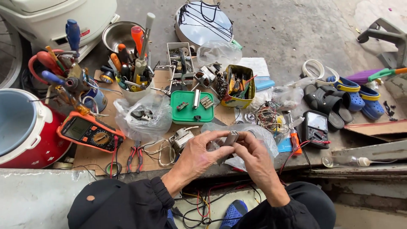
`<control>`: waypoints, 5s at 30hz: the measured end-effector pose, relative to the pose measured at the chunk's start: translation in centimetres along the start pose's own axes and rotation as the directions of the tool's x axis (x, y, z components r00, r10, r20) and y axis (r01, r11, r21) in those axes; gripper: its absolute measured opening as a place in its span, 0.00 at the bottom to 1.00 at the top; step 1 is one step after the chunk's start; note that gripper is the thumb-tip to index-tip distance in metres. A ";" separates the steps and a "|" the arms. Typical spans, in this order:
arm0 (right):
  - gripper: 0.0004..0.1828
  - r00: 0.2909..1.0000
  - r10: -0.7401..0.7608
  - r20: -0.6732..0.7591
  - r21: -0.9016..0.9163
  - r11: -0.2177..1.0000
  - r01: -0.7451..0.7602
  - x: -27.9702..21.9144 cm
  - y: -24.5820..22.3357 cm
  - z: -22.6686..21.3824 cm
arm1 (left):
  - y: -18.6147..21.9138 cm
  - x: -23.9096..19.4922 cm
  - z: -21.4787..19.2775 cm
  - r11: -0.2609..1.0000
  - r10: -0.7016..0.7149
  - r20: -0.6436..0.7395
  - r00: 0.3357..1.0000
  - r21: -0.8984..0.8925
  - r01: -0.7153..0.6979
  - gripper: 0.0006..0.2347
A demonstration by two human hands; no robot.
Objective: The person sits on the ground and sorts through a plastic bag of electronic components, including wires, relays, and small metal parts. They pick up and examine various items, separating them and placing some into a green container or onto the work surface.
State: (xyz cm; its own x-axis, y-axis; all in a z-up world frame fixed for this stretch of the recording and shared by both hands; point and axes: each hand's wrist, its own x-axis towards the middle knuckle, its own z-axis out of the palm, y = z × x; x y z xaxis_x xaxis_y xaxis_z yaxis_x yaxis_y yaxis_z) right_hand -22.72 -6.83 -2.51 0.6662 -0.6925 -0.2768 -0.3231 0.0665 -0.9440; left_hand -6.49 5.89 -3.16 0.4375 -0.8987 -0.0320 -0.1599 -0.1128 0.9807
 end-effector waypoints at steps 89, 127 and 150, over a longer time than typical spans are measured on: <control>0.11 0.961 -0.274 0.028 -0.499 0.830 0.251 1.7 1.0 -4.3 | -1.4 1.1 0.7 0.894 -0.252 -0.094 0.963 -0.404 0.195 0.33; 0.22 0.966 0.082 0.246 -0.938 0.271 0.216 13.6 19.9 -0.2 | -4.0 0.8 -0.9 0.903 -0.330 -0.080 0.941 -0.317 0.290 0.34; 0.05 0.844 -0.418 0.337 -0.891 0.148 0.429 10.7 21.2 0.7 | -3.9 1.4 -0.4 0.867 -0.412 -0.015 0.911 -0.314 0.387 0.31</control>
State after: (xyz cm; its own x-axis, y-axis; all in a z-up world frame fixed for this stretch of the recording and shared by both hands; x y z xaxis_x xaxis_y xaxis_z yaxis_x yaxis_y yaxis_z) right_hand -21.99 -12.34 -25.64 0.9237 -0.3698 0.1002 -0.3607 -0.9275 -0.0984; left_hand -4.93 5.27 -6.98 0.4773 -0.7660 -0.4307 0.3085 -0.3128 0.8983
